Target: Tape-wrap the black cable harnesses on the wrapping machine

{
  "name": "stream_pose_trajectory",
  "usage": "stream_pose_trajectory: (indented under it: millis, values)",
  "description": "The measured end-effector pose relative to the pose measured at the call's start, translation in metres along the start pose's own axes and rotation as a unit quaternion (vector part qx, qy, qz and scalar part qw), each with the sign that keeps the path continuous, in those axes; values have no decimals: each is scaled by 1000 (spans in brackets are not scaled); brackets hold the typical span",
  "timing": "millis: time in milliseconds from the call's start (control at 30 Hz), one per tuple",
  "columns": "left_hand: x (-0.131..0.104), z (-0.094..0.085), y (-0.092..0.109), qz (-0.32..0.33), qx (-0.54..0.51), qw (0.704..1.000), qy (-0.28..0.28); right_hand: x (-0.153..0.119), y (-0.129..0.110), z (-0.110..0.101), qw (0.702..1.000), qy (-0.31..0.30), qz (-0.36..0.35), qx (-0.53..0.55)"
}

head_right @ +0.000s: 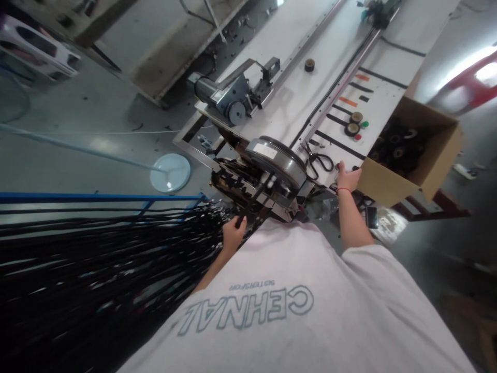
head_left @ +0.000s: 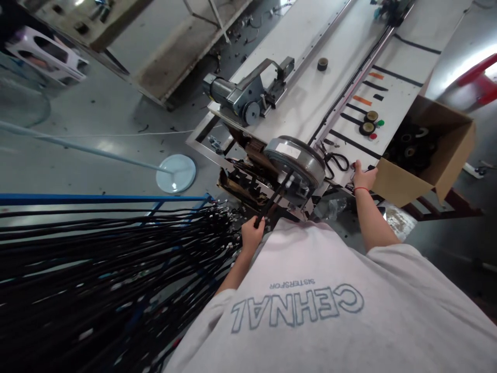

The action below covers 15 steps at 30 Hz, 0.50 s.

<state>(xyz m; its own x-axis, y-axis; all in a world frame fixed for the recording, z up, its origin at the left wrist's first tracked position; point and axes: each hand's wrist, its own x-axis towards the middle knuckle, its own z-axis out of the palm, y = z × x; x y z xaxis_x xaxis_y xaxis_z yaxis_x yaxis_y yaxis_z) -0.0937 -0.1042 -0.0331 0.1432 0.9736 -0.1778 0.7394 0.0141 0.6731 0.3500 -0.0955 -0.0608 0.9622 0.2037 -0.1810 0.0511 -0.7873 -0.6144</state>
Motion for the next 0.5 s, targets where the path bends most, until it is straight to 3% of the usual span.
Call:
stream_pose_trajectory:
  millis: [167, 367, 500]
  values:
    - [11, -2, 31, -6, -2, 1000, 2, -1, 0, 1, 1000, 6, 2, -1]
    - [33, 1, 46, 11, -1, 1000, -15, 0, 2, 4, 1000, 0, 3, 8]
    - [45, 10, 54, 43, -62, 997, -28, -1, 5, 5, 1000, 0, -8, 8]
